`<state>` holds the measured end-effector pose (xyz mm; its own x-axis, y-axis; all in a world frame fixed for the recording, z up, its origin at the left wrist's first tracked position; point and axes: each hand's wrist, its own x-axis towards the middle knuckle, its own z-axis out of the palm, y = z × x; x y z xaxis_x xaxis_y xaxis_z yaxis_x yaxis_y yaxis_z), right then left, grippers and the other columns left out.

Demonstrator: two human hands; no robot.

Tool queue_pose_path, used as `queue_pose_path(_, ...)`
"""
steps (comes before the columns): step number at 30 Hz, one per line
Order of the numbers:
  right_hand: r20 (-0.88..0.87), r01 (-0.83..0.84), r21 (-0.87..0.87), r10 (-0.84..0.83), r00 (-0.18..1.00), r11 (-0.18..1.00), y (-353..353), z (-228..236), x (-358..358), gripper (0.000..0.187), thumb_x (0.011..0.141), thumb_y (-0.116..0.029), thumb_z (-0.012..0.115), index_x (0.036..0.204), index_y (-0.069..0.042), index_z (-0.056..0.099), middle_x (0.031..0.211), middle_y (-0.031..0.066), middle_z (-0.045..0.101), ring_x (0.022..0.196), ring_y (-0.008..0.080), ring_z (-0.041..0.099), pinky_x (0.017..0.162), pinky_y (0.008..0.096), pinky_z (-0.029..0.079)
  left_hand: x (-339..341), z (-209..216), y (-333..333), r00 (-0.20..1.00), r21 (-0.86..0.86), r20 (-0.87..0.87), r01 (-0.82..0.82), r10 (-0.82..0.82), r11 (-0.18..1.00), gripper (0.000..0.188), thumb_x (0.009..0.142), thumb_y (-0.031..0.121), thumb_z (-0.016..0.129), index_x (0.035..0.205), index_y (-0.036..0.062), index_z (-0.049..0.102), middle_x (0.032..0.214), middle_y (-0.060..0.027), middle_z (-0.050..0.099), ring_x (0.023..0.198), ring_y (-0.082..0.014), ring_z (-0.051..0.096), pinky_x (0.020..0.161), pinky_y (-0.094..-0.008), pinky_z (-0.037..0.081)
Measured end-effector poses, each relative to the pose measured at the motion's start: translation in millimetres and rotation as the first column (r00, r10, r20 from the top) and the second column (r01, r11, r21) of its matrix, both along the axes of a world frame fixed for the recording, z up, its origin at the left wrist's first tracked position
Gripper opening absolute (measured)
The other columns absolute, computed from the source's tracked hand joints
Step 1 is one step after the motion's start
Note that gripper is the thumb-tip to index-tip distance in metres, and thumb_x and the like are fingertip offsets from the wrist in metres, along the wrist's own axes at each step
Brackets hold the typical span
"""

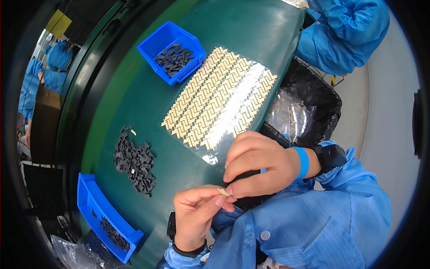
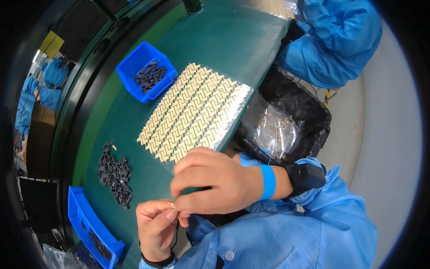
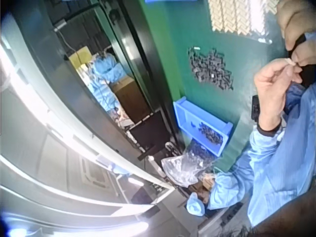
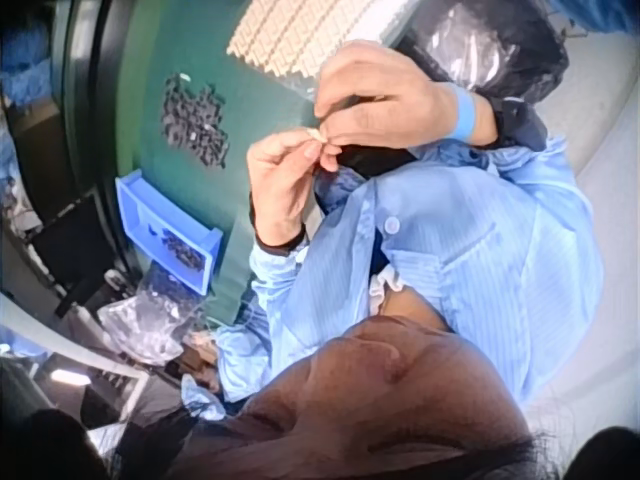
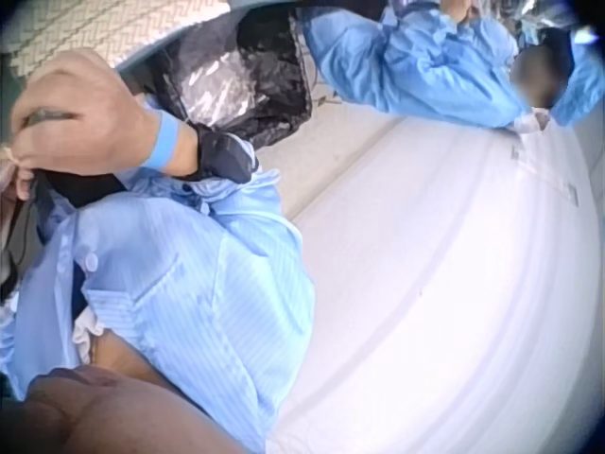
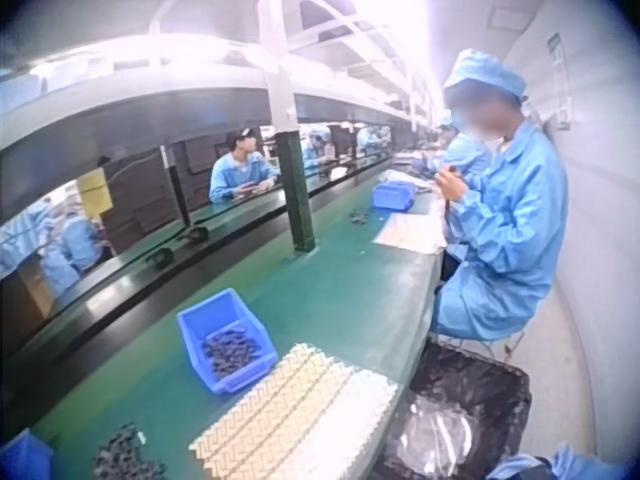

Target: Assembling small black plastic parts into a yellow patterned template on a factory production line.

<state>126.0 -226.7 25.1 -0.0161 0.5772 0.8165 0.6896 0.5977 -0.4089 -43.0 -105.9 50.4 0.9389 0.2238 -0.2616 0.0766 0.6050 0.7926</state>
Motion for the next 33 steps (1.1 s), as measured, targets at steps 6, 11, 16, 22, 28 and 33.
queue_pose_path(6, 0.001, 0.14, -0.082, -0.14, 0.99, 0.987, 2, 2, -11, 0.017, 0.073, -0.013, 0.069, 0.088, -0.006, 0.063, 0.088, 0.0049, 0.057, 0.081, 0.0223, 0.053, 0.066, 0.0348, 0.041, -1, 0, -18, 0.98, 0.468, -0.023, -0.166, 0.199, 0.868, 0.015, 0.08, -0.008, 0.058, 0.094, -0.0069, 0.063, 0.086, -0.0159, 0.065, 0.071, -0.0176, 0.063, 0.065, -0.0264, 0.051)
queue_pose_path(11, -0.039, 0.164, -0.167, -0.173, 0.984, 0.972, 0, -1, -15, 0.015, 0.073, -0.012, 0.069, 0.085, -0.006, 0.062, 0.086, 0.0047, 0.055, 0.08, 0.0223, 0.053, 0.068, 0.0351, 0.041, 1, -6, -22, 0.976, 0.776, 0.03, -0.16, 0.218, 0.611, 0.011, 0.081, -0.003, 0.06, 0.09, -0.0082, 0.064, 0.079, -0.0128, 0.063, 0.068, -0.0158, 0.061, 0.063, -0.023, 0.049)
queue_pose_path(16, -0.198, 0.069, -0.313, -0.136, 0.971, 0.947, -6, -1, -11, 0.007, 0.077, -0.01, 0.065, 0.081, -0.006, 0.061, 0.087, 0.005, 0.057, 0.081, 0.0233, 0.054, 0.07, 0.035, 0.042, 5, -7, -19, 0.99, 0.85, 0.066, -0.121, 0.124, 0.513, 0.009, 0.081, -0.001, 0.061, 0.087, -0.0079, 0.064, 0.079, -0.0139, 0.063, 0.067, -0.0161, 0.061, 0.062, -0.0243, 0.048)
queue_pose_path(22, 0.289, 0.744, -0.372, -0.693, 0.661, 0.555, -60, -18, 59, 0.008, 0.076, -0.008, 0.06, 0.083, -0.004, 0.062, 0.072, 0.0102, 0.059, 0.068, 0.0286, 0.055, 0.065, 0.0368, 0.043, 1, -6, -19, 0.957, 0.394, -0.051, -0.245, 0.287, 0.886, 0.01, 0.081, 0.002, 0.062, 0.085, -0.0073, 0.064, 0.078, -0.0178, 0.064, 0.06, -0.0189, 0.061, 0.061, -0.0278, 0.05)
queue_pose_path(28, 0.152, 0.698, -0.417, -0.713, 0.684, 0.581, -66, -25, 51, 0.011, 0.067, -0.006, 0.067, 0.077, -0.006, 0.062, 0.087, 0.0069, 0.059, 0.081, 0.0254, 0.057, 0.069, 0.0354, 0.045, 8, -9, -30, 0.945, 0.302, -0.063, -0.29, 0.322, 0.908, 0.015, 0.085, 0.006, 0.058, 0.088, -0.0088, 0.061, 0.076, -0.0188, 0.063, 0.058, -0.0215, 0.061, 0.056, -0.0297, 0.052)
queue_pose_path(33, -0.52, -0.022, -0.355, -0.178, 0.835, 0.935, -14, -1, -22, 0.019, 0.076, -0.01, 0.068, 0.092, -0.001, 0.063, 0.088, 0.0088, 0.056, 0.077, 0.0183, 0.056, 0.066, 0.027, 0.045, 5, -10, -30, 0.955, 0.21, -0.025, -0.285, 0.296, 0.935, 0.017, 0.087, 0.006, 0.057, 0.095, -0.0083, 0.061, 0.083, -0.0183, 0.065, 0.066, -0.0216, 0.064, 0.064, -0.0307, 0.054)
